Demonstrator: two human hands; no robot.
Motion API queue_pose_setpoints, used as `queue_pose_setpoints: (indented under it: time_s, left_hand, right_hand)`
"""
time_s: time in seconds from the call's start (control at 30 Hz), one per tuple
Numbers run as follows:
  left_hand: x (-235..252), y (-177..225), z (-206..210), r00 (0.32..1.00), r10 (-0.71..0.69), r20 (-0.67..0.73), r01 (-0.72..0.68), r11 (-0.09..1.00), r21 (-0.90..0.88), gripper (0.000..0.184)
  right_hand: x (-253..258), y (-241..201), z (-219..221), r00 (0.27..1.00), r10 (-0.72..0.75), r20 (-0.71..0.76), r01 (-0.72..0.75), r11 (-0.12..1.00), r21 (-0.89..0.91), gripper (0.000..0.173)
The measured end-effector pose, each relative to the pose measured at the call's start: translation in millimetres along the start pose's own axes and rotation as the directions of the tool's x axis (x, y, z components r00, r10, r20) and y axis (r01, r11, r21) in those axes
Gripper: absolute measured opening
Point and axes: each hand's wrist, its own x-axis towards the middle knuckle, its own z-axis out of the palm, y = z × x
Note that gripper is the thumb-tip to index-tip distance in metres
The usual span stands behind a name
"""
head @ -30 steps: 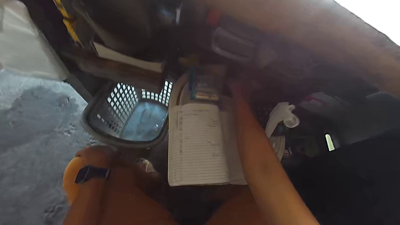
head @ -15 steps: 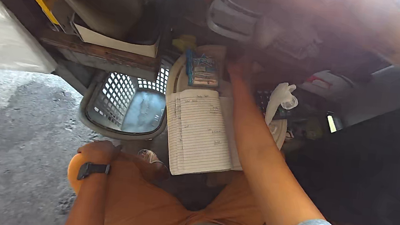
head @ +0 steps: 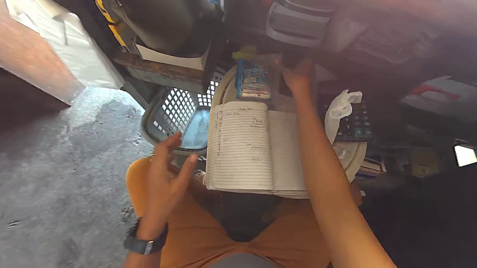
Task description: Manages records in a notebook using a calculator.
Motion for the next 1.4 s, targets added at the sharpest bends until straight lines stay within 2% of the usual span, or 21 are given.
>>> queue_pose_setpoints:
  time_s: [0.03,0.1,0.17,0.23,0.3,0.4,0.53,0.63,0.7,0.8,0.87,0.93,1.07,1.2,1.3,1.4]
  left_hand:
    - [0,4,13,0.997,-0.077,0.008,0.077,0.994,-0.073,0.078]
    - [-1,3,36,0.978,-0.202,0.042,0.206,0.967,-0.153,0.092]
    - [-3,1,53,0.956,-0.282,0.083,0.292,0.942,-0.167,0.105]
    - [-6,-2,60,0.939,-0.317,0.134,0.335,0.930,-0.149,0.110]
    - [-8,-5,59,0.939,-0.289,0.184,0.322,0.929,-0.181,0.096]
    - [-12,-8,49,0.955,-0.202,0.218,0.260,0.923,-0.283,0.078]
    - [-21,-1,41,0.961,-0.174,0.213,0.248,0.885,-0.395,0.076]
    - [-30,4,44,0.969,-0.163,0.187,0.231,0.866,-0.443,0.075]
    - [-35,6,47,0.964,-0.194,0.183,0.257,0.857,-0.447,0.076]
    - [-40,5,50,0.961,-0.232,0.152,0.277,0.849,-0.450,0.074]
    - [-41,4,50,0.964,-0.235,0.124,0.266,0.856,-0.444,0.072]
    - [-42,3,49,0.976,-0.201,0.087,0.219,0.885,-0.410,0.066]
    - [-38,4,43,0.989,-0.129,0.078,0.149,0.917,-0.371,0.056]
    - [-36,9,41,0.967,-0.162,0.195,0.245,0.794,-0.556,0.058]
    - [-34,20,42,0.939,-0.209,0.273,0.341,0.680,-0.649,0.060]
    - [-32,26,43,0.896,-0.262,0.359,0.444,0.507,-0.739,0.069]
  right_hand:
    - [-20,-1,-13,0.991,-0.122,0.045,0.120,0.991,0.056,0.073]
    - [-70,13,-33,0.904,-0.411,0.119,0.389,0.905,0.175,0.051]
    - [-144,38,-48,0.837,-0.508,0.205,0.455,0.853,0.255,0.040]
    - [-208,66,-42,0.831,-0.539,0.137,0.503,0.833,0.228,0.037]
    - [-252,84,-29,0.799,-0.600,0.037,0.586,0.791,0.175,0.031]
    - [-288,94,-13,0.760,-0.650,0.030,0.644,0.758,0.109,0.027]
    - [-295,93,-9,0.769,-0.639,0.002,0.637,0.767,0.076,0.027]
    - [-290,77,-12,0.801,-0.595,-0.059,0.598,0.793,0.120,0.035]
    - [-287,64,-9,0.817,-0.573,-0.067,0.577,0.810,0.103,0.047]
    - [-284,51,8,0.835,-0.551,-0.013,0.551,0.834,0.018,0.069]
    - [-281,49,18,0.845,-0.533,0.033,0.534,0.844,-0.053,0.077]
    - [-280,49,23,0.848,-0.526,0.067,0.530,0.840,-0.115,0.078]
    - [-279,51,23,0.840,-0.534,0.098,0.542,0.830,-0.130,0.066]
    - [-275,51,17,0.848,-0.521,0.093,0.528,0.846,-0.075,0.064]
    - [-279,46,2,0.851,-0.523,0.052,0.524,0.852,-0.006,0.080]
    - [-283,45,-2,0.856,-0.515,0.036,0.515,0.857,0.002,0.089]
